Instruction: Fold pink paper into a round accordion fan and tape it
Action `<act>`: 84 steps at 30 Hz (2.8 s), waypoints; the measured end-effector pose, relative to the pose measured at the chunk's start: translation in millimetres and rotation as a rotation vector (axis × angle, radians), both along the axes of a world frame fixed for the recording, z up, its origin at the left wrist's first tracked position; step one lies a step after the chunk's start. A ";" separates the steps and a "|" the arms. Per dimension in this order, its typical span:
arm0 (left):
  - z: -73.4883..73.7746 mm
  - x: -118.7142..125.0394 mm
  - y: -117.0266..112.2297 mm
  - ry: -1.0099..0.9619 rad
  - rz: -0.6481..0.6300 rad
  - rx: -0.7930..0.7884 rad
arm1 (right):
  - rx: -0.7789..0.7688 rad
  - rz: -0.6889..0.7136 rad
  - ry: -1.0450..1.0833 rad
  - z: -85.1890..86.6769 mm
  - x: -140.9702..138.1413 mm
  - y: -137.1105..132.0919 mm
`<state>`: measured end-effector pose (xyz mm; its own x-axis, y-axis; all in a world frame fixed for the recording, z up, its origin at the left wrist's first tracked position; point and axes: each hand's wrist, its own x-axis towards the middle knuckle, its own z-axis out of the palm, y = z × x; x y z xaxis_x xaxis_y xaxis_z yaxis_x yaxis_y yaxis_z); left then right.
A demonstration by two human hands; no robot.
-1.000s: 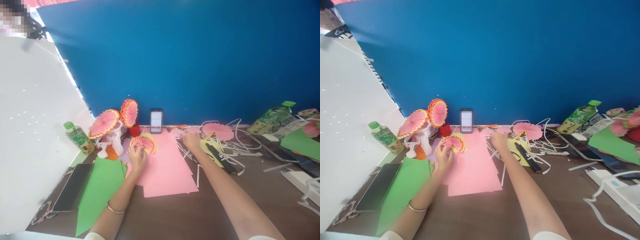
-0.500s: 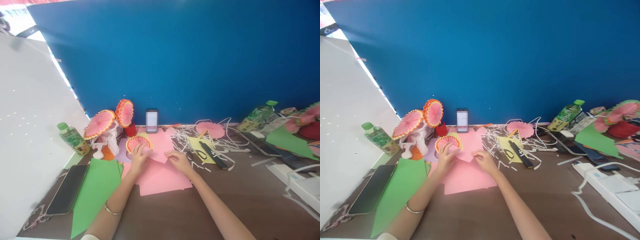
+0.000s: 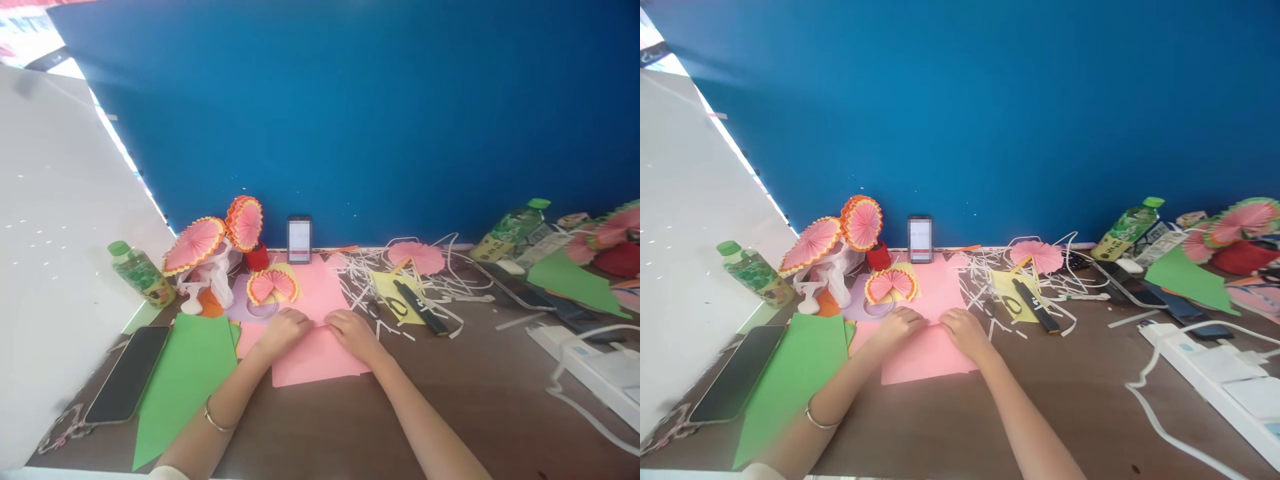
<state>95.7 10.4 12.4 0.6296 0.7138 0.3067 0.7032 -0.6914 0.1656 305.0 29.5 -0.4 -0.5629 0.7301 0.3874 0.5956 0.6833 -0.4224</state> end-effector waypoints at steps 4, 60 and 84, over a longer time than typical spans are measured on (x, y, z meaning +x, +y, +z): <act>12.0 -4.5 1.3 -0.098 0.032 -0.195 | -0.043 0.020 0.003 1.7 6.9 2.7; -22.4 -35.2 4.1 -1.048 0.373 -0.436 | -0.355 -0.322 0.556 -0.4 -12.9 3.4; -14.2 -40.3 3.2 -0.693 0.366 -0.275 | -0.319 -0.467 0.539 6.3 -16.8 -2.4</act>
<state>55.5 13.6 -1.8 0.0757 0.9429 0.3245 0.5520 -0.3107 0.7738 288.2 27.1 5.9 0.0366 0.9672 0.2515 0.4485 0.2090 -0.8690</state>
